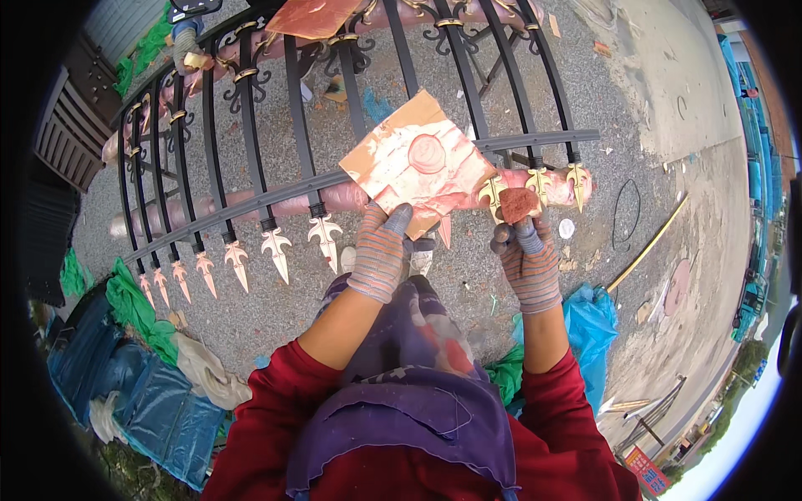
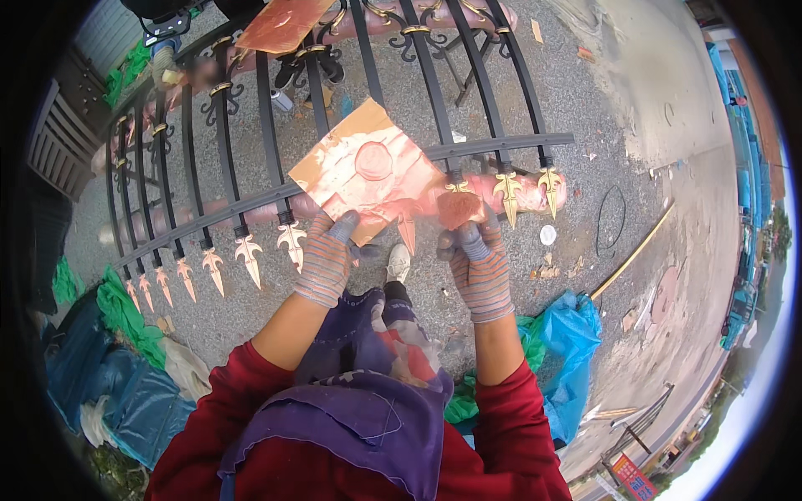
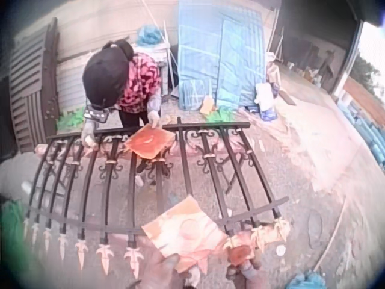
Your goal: The person applies pink paint to decorative metal spikes on a black gate using a small brush and a cardboard palette. They repeatedly dip the brush into a paint container and carefully coat the ornamental elements one by one.
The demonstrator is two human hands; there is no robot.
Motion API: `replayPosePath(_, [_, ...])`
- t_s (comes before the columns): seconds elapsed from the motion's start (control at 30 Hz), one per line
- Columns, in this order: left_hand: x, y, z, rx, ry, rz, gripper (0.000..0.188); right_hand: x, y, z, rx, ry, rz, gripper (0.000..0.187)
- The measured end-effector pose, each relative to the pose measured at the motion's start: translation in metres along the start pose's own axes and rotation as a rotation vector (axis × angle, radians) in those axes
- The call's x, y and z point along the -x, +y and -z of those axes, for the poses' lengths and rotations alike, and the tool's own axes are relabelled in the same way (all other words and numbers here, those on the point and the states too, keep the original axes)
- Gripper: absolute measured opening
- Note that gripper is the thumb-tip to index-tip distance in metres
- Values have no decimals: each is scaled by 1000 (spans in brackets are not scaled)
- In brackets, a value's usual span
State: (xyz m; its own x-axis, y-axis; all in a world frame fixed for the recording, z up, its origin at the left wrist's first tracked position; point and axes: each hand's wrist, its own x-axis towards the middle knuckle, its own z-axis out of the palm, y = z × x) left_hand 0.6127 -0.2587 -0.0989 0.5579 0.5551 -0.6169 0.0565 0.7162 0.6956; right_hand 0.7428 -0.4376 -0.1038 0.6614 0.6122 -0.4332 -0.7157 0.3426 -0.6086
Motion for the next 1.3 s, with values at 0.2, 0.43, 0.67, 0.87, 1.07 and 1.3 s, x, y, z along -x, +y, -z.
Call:
replayPosePath(0.2, [-17,-34,1,41,2,-13,29,-17,-16,-4,184,-7,110,46])
replayPosePath(0.43, [-48,-74,28,-175,35,-154,14,-52,38,-17,872,87,453,44])
replayPosePath(0.67, [-84,-121,66,-227,62,-213,19,-90,104,-1,1389,41,592,47])
replayPosePath(0.87, [-99,-123,74,-201,73,-148,37,-104,129,17,1450,28,611,38])
replayPosePath(1.07, [-98,-138,87,-434,66,-230,42,-115,134,16,1330,83,740,36])
replayPosePath(1.3, [-96,-142,91,-665,62,-332,41,-117,136,5,1301,93,625,44])
